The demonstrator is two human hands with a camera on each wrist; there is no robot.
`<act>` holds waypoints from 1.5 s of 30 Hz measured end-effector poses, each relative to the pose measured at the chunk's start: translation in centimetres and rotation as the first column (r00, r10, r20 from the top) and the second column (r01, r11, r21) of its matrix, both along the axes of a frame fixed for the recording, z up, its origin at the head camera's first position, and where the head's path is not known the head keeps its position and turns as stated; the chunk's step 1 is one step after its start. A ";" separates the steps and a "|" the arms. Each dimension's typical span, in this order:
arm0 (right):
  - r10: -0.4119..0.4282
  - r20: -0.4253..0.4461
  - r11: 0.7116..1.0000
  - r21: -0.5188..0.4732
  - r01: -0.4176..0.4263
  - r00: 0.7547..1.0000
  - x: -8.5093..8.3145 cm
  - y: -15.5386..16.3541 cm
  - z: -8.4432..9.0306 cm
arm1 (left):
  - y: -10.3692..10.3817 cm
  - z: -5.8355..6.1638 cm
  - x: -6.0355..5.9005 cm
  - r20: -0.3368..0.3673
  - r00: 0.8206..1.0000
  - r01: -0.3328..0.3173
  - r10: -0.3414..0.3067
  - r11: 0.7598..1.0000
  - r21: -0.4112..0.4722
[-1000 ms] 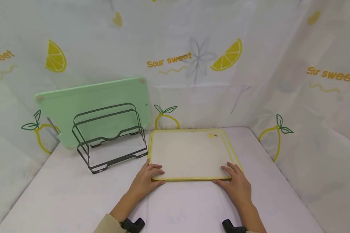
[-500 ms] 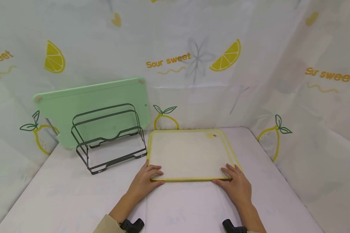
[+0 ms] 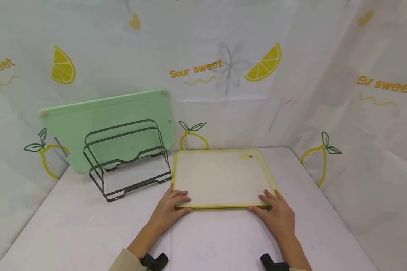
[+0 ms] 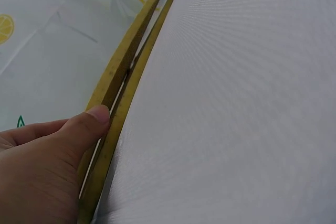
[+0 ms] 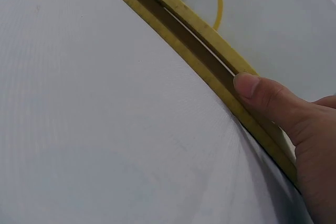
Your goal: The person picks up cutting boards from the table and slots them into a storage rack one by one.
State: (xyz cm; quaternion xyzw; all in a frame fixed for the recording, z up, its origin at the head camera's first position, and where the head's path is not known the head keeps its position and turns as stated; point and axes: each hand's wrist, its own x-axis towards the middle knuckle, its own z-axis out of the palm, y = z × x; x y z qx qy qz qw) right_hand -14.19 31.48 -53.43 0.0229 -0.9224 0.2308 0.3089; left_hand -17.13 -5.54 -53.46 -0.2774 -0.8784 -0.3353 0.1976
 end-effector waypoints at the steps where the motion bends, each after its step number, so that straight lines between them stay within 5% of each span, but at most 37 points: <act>1: -0.001 -0.003 1.000 -0.002 0.001 1.000 0.0 0.0 0.1 | 0.0 0.0 0.0 0.000 1.000 -0.001 0.001 1.000 -0.001; 9: 0.004 -0.027 1.000 -0.027 -0.004 1.000 0.2 -0.2 0.4 | 0.1 0.0 -0.1 -0.023 1.000 0.002 -0.003 1.000 -0.017; 16: 0.012 -0.073 0.999 -0.028 -0.014 0.997 0.1 0.0 -0.2 | 0.0 -0.1 0.5 0.034 0.999 -0.014 0.016 0.998 -0.057; 27: 0.070 -0.130 0.997 -0.003 -0.071 0.989 0.1 -0.1 0.2 | -0.1 -0.3 0.3 -0.037 0.999 -0.025 0.023 0.997 -0.078; 36: 0.048 -0.153 0.994 -0.085 -0.062 0.987 -0.3 0.0 -0.1 | 0.0 0.1 0.3 0.042 0.999 -0.029 0.030 0.999 -0.019; 45: 0.032 -0.208 0.994 -0.100 -0.054 0.978 -0.6 0.3 -0.3 | 0.0 0.4 0.2 -0.047 0.998 -0.035 0.035 0.999 -0.006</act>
